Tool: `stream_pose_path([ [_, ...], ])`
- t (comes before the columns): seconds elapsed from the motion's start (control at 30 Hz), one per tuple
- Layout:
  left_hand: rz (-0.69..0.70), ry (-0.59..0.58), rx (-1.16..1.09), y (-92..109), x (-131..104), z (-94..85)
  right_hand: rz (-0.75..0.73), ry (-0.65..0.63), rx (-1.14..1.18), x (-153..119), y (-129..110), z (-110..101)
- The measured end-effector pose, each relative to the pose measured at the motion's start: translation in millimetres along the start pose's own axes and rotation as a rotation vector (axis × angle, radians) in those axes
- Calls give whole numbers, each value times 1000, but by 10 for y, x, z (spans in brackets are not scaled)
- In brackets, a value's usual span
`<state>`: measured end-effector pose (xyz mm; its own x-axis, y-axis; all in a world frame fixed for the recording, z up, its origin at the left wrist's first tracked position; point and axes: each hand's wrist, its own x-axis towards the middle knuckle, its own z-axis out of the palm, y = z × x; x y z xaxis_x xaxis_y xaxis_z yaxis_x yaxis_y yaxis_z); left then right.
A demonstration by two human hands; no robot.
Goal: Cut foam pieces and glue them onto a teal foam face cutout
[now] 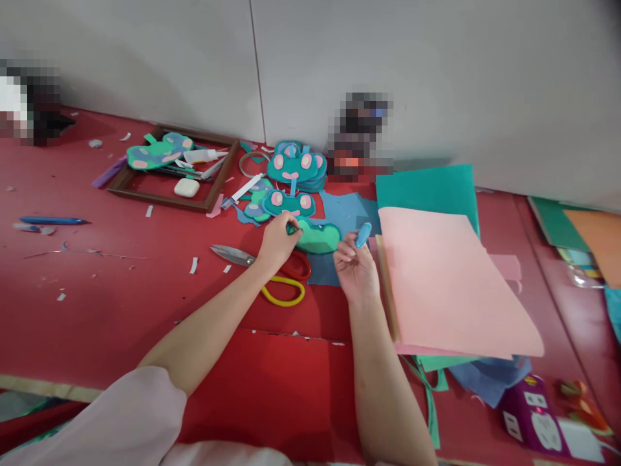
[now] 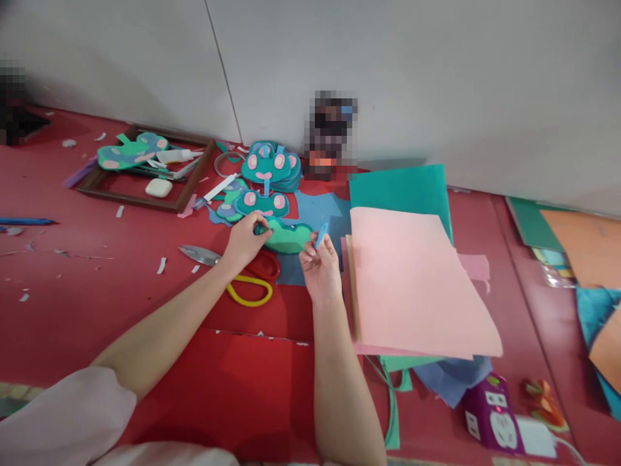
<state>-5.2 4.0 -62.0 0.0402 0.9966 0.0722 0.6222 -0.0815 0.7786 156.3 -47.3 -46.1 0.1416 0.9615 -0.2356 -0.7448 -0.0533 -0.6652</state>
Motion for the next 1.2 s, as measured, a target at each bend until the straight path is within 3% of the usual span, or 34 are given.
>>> stream_pose_path([
  [0.1,117,83,179,44,-46,-21,-39,101,-128,20,40,6],
  [0.2,222,141,82,101,-67,-10,-124,246,-324,39,100,-3],
  [0.3,226,-94,-235,163,-72,19,-145,296,-439,49,153,-21],
  [0.4,194,-252,-344,198,-77,35,-119,298,-461,51,181,-34],
  [0.6,152,-202,-355,144,-52,36,-112,292,-450,51,198,-57],
  [0.93,85,-160,-493,15,50,26,-134,386,-431,77,141,-66],
  [1.07,40,-109,-420,-76,120,-58,-143,444,-413,83,117,-83],
  [1.2,23,-135,-301,-85,131,-107,-146,460,-495,93,134,-91],
])
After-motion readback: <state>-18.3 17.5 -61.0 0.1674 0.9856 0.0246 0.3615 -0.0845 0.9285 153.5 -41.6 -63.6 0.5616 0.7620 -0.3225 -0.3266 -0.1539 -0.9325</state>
